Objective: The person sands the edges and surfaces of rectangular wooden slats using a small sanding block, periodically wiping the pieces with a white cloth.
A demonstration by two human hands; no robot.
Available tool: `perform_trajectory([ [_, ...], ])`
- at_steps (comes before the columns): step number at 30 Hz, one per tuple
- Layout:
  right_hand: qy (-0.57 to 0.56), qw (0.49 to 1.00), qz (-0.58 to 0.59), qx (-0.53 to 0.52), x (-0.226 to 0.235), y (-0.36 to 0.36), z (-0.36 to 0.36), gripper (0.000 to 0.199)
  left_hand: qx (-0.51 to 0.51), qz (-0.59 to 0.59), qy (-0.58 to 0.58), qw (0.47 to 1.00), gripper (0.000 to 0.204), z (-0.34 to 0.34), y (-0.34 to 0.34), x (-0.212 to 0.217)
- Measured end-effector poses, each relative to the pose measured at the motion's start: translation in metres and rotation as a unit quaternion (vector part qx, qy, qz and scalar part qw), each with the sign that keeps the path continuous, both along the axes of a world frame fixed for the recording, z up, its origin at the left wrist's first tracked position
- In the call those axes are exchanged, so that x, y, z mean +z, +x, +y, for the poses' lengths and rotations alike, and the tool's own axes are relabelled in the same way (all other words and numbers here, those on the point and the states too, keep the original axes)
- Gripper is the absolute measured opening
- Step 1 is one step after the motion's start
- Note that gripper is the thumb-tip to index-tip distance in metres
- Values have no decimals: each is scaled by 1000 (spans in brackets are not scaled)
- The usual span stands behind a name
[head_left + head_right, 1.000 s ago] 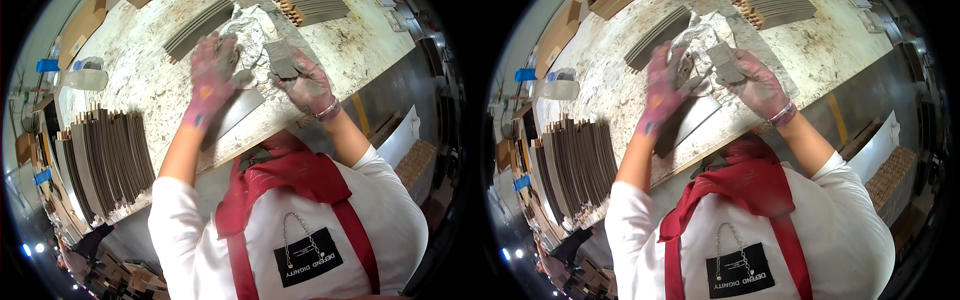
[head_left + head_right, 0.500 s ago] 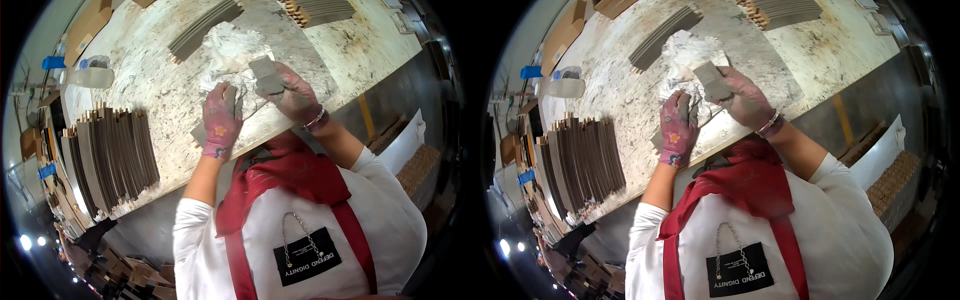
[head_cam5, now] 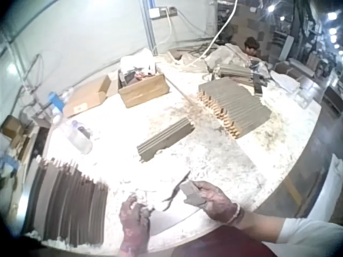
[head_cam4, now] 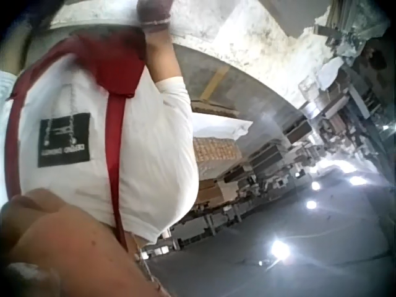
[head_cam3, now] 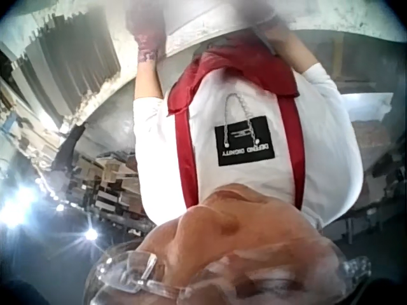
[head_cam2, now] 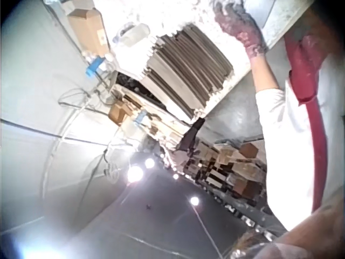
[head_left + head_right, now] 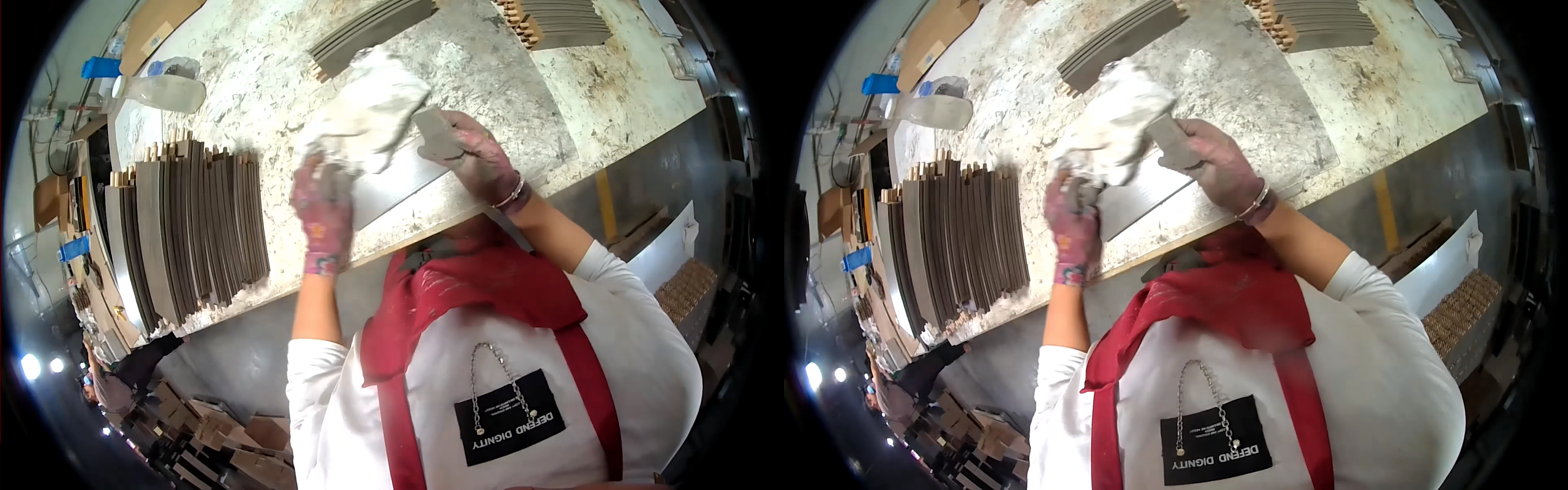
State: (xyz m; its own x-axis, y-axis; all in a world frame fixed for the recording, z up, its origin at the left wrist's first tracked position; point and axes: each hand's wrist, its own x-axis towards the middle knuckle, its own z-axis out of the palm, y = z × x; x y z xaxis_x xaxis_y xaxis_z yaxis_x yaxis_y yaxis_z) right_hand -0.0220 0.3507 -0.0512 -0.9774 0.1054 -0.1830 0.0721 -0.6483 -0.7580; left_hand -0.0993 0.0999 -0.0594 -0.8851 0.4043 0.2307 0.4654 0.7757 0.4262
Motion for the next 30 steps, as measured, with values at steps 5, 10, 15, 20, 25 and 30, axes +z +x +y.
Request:
perform_trajectory([
  [5, -38, 999, -13, -4, 1, 2, 4, 52, -67, 86, -13, 994, 27, -21, -15, 27],
  [10, -64, 998, 15, 13, -4, -1, 8, 55, -79, 13, -59, 995, 29, -38, -6, 9],
  [15, -79, 990, 69, 90, -16, -2, 18, 61, -250, 18, 2, 968, 32, 44, -10, 36],
  [20, -54, 978, 97, 175, -26, 1, 32, 60, -225, -48, -41, 972, 31, 68, -32, 5],
  [25, 174, 942, 105, 267, -8, -4, 38, 42, -375, -33, 3, 927, 26, 115, -46, 3],
  [30, 208, 931, 117, 275, -3, -6, 34, 39, -422, -33, -44, 905, 25, 148, -83, 15],
])
